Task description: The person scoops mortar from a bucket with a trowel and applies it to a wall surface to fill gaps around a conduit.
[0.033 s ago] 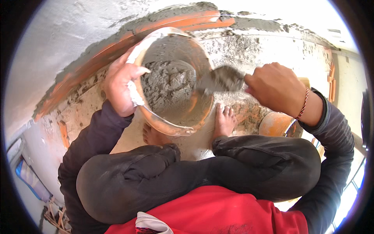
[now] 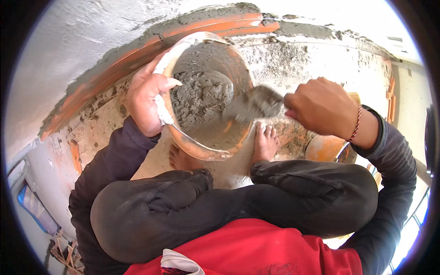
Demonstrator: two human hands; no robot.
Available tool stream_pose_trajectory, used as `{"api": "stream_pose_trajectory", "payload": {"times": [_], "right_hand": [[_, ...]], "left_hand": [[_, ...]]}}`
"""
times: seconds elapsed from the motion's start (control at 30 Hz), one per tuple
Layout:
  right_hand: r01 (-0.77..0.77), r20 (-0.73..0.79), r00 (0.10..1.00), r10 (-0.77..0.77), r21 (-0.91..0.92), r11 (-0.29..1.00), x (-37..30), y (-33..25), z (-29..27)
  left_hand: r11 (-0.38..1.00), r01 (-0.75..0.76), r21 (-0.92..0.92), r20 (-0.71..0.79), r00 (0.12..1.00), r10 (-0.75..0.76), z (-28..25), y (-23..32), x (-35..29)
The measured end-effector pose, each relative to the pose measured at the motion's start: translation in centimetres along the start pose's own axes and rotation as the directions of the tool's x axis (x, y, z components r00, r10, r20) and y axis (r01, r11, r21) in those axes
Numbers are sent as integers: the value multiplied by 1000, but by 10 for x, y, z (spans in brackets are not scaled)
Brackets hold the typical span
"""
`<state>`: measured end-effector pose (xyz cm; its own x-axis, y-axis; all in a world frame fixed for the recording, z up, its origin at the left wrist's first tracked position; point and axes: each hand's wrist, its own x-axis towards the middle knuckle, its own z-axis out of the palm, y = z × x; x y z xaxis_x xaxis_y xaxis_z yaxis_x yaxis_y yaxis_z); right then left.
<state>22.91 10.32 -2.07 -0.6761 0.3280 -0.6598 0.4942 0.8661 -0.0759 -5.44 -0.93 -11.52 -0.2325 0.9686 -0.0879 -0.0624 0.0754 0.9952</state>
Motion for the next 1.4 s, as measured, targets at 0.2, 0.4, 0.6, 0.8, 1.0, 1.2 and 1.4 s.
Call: {"api": "stream_pose_trajectory", "payload": {"times": [0.2,0.4,0.6,0.8,1.0,1.2,1.4], "right_hand": [[-144,-379,921,86,-127,981,31,-7,3],[83,-153,984,-92,-67,994,57,-12,15],[174,122,964,-237,383,907,70,-24,30],[263,-367,920,-138,318,911,57,-24,53],[230,-654,745,-132,66,971,62,-9,80],[188,-228,969,-90,450,873,52,-13,42],[-6,-196,980,33,139,990,45,2,26]], "left_hand": [[997,48,-59,103,994,-42,8,19,-6],[997,36,-61,107,994,-30,7,11,-9],[983,-99,157,145,986,76,0,11,-15],[991,101,-84,80,992,-94,-3,11,-18],[1000,10,-20,153,988,-7,-6,8,-17],[1000,19,-11,134,991,-17,-1,11,-13],[998,49,-49,119,992,-43,8,15,-14]]}}
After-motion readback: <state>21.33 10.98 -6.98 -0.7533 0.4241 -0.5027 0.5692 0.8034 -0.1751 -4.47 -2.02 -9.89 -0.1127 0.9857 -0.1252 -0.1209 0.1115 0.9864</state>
